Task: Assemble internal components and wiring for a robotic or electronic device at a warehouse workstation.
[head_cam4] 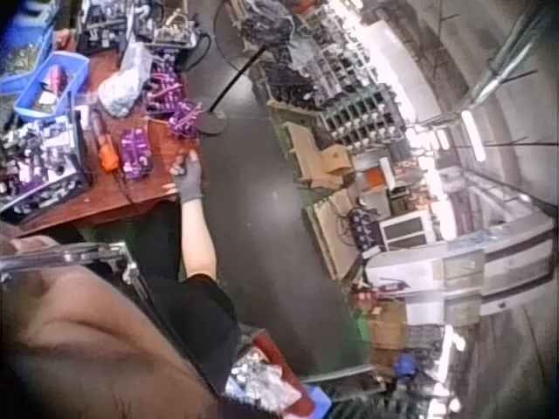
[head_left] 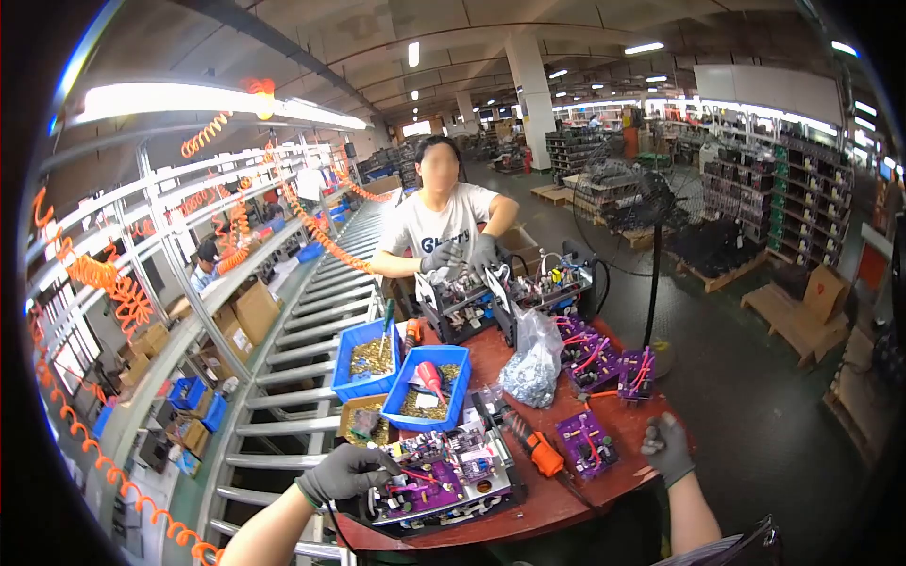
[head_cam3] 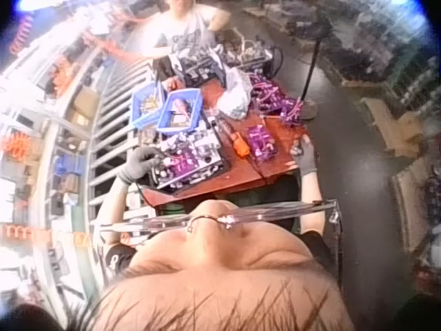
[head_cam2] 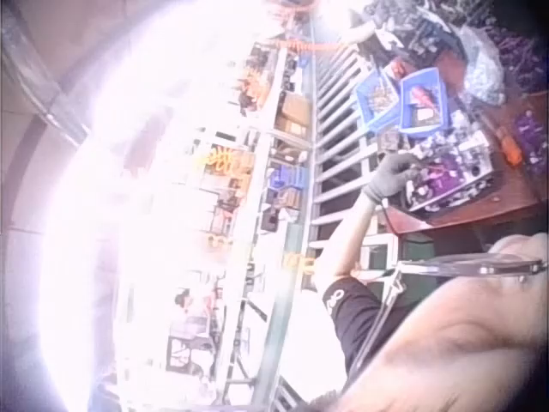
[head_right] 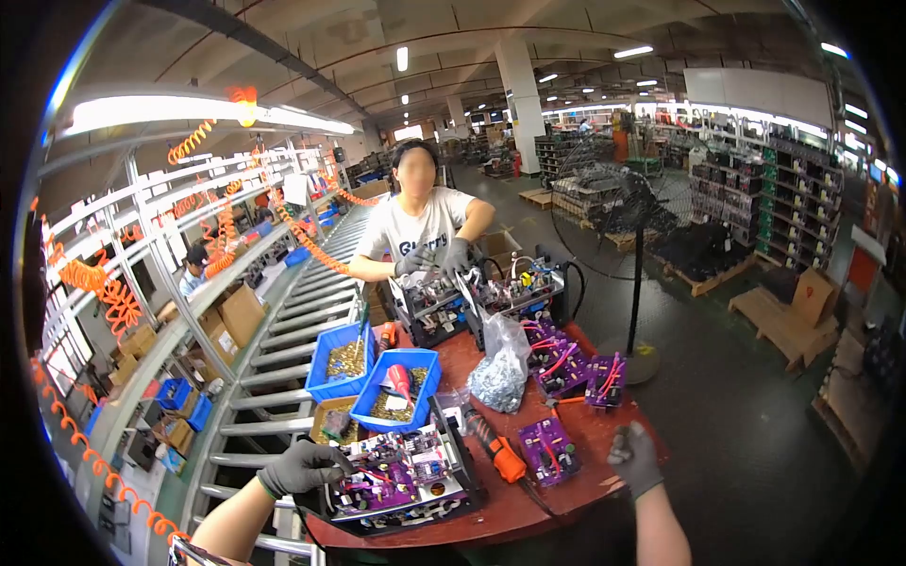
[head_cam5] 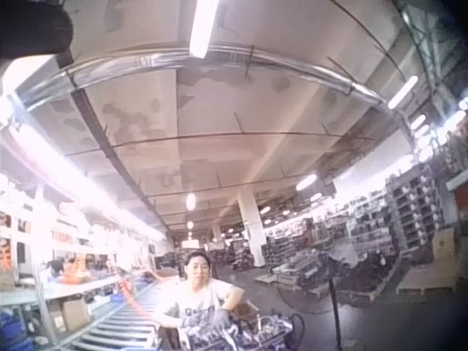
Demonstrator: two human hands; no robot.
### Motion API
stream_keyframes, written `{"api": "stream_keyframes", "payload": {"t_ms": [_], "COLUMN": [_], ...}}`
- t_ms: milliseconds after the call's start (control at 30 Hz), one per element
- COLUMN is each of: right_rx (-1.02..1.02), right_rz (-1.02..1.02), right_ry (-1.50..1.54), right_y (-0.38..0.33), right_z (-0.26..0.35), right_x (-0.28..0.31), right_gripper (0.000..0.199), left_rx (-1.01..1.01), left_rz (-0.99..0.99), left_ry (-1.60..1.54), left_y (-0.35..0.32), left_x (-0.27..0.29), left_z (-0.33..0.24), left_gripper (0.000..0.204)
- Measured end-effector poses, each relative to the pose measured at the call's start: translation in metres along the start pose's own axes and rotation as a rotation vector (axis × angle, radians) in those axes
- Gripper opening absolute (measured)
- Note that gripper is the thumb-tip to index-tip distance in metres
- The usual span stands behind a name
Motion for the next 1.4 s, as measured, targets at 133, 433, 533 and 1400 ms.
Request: {"api": "stream_keyframes", "payload": {"t_ms": [133,433,533,1400], "right_rx": [-0.232,-0.489,-0.566,-0.479], "right_rz": [0.313,0.403,0.483,0.327], "right_ry": [0.193,0.119,0.127,-0.304], "right_y": [-0.001,-0.083,-0.138,0.110], "right_z": [0.012,-0.012,-0.014,-0.053], "right_x": [-0.036,-0.173,-0.228,-0.213], "right_gripper": [0.055,0.032,0.036,0.017], "left_rx": [0.068,0.014,-0.014,0.005], "left_rz": [-0.009,-0.027,-0.064,-0.028], "left_ry": [-0.045,-0.028,0.005,0.041], "left_y": [-0.001,0.000,-0.004,0.000], "left_x": [-0.001,-0.001,-0.001,0.002], "left_z": [0.005,0.016,0.005,0.005], "left_gripper": [0.020,0.020,0.020,0.021]}}
Point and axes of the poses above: each hand's wrist, its own y-axis towards the middle knuckle, its own x-axis out of the back of the hand, z = x × y, the point moved 4 cm from there along y, towards the middle knuckle, and after that the axes turned 15 degrees about z, right-handed, at the moved point
